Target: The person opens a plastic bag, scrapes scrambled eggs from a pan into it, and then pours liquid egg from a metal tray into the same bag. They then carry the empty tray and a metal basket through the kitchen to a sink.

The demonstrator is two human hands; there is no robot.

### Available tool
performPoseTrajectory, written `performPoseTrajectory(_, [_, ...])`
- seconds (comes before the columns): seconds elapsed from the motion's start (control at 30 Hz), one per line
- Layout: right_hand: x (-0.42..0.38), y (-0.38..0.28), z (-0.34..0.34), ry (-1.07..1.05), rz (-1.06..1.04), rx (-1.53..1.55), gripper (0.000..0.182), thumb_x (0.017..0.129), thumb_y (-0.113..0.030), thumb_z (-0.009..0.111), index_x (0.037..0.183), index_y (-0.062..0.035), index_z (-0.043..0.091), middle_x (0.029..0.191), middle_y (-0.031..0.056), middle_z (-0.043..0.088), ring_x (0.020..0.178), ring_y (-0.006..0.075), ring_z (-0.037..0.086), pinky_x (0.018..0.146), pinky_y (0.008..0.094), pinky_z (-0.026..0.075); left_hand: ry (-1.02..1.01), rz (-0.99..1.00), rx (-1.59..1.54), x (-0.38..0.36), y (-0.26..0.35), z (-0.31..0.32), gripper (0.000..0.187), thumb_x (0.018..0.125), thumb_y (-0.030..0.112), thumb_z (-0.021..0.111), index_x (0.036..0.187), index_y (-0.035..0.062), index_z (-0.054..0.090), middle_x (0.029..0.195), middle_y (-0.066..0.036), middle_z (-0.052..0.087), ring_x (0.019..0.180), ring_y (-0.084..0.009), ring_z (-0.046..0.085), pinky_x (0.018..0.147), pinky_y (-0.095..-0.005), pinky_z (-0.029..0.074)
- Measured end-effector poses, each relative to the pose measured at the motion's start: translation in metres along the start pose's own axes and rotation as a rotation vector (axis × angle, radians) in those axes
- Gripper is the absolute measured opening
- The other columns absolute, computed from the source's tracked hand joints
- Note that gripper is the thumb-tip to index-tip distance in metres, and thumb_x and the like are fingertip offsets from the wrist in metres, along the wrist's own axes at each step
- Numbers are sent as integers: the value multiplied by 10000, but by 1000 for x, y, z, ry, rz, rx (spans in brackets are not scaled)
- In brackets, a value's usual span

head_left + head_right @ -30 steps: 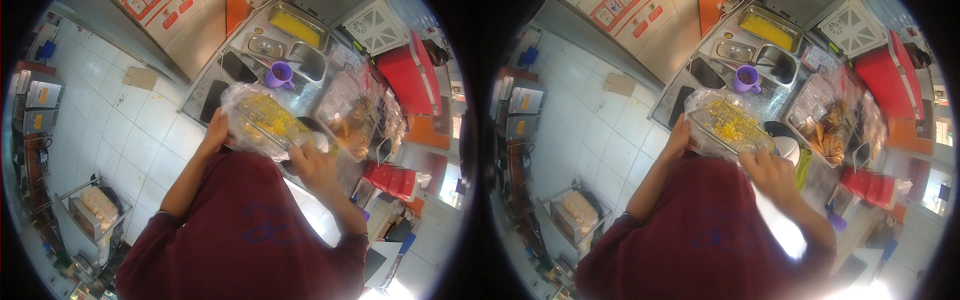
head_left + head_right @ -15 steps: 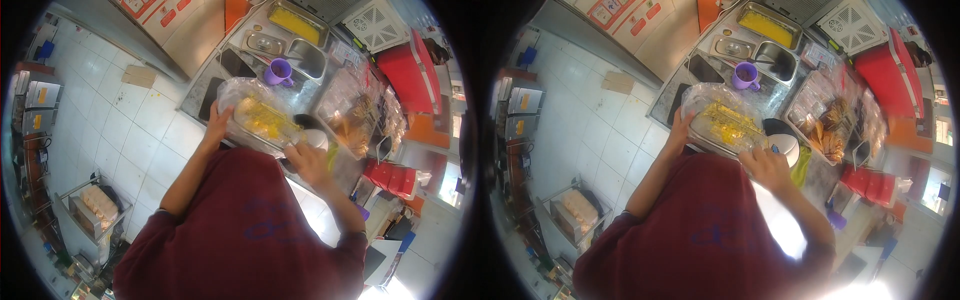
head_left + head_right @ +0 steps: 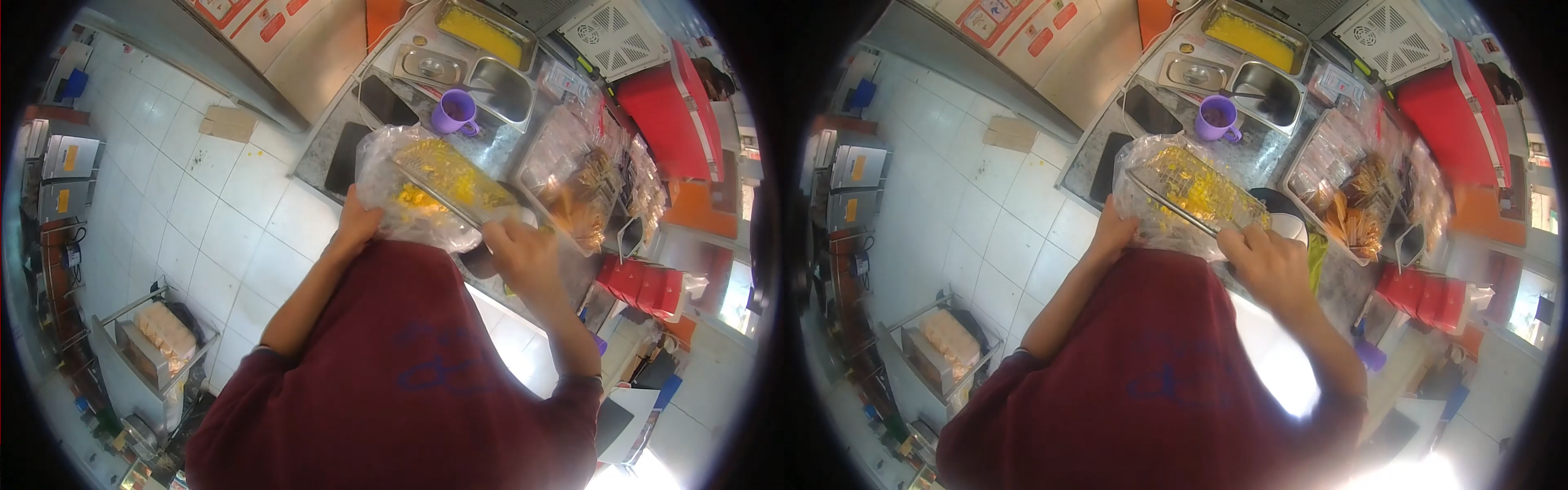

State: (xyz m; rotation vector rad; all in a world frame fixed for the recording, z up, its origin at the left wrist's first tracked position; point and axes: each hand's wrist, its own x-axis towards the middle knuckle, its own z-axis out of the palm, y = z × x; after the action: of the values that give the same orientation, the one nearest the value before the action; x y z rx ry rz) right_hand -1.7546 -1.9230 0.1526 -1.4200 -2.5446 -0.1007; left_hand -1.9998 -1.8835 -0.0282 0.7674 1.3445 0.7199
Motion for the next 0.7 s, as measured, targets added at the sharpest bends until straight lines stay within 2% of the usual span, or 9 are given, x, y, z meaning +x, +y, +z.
performPoseTrajectory(0.1, [-6, -10, -3, -12, -31, -52, 125, 733, -134, 578, 807, -160, 481, 635, 9, 453, 497, 136, 531, 382, 305, 392, 29, 169, 231, 7, -23, -9, 512, 783, -2, 492, 1268, 33, 332, 1101, -160, 492, 939, -274, 581, 696, -396, 559])
performPoseTrajectory(0.2, [-16, -8, 41, 6, -139, -118, 129, 738, -146, 589, 782, -164, 469, 619, -5, 432, 480, 119, 509, 367, 294, 379, -8, -199, -48, -10, 14, 0, 520, 830, 50, 475, 1313, 41, 283, 1123, -173, 477, 949, -304, 581, 744, -430, 559])
performPoseTrajectory(0.3, [-10, -1, 20, -18, -44, -32, 132, 747, -159, 594, 785, -172, 469, 621, -6, 425, 477, 112, 497, 363, 284, 363, -130, -219, -484, 5, -18, -11, 557, 870, 126, 485, 1355, 34, 226, 1156, -182, 472, 946, -304, 582, 787, -427, 552])
performPoseTrajectory(0.4, [-9, -9, -1, 37, -65, -69, 134, 743, -158, 596, 769, -172, 465, 617, -6, 415, 472, 115, 494, 361, 283, 357, -216, -226, -473, -10, 2, -4, 666, 833, 107, 582, 1371, 6, 204, 1224, -184, 456, 997, -299, 574, 814, -408, 545])
performPoseTrajectory(0.5, [-11, -13, 19, 102, -80, -83, 140, 731, -149, 598, 752, -169, 461, 608, -8, 403, 465, 112, 482, 354, 283, 346, -158, -19, -56, -13, 0, 6, 742, 777, 59, 656, 1372, 4, 215, 1257, -167, 442, 1053, -269, 563, 830, -362, 535])
performPoseTrajectory(0.6, [-13, -4, 36, 34, -92, -45, 136, 724, -149, 598, 742, -176, 466, 611, -11, 398, 464, 108, 471, 357, 277, 342, -258, 58, 84, 9, -23, -5, 811, 721, 12, 696, 1377, 7, 220, 1286, -155, 427, 1111, -238, 540, 864, -325, 511])
performPoseTrajectory(0.7, [-13, -7, 11, 37, -59, -37, 137, 717, -153, 598, 742, -180, 465, 613, -15, 402, 472, 104, 473, 361, 267, 339, -119, 30, -84, -3, -17, -2, 832, 707, 96, 744, 1354, -17, 234, 1234, -158, 459, 1160, -240, 467, 958, -330, 423])
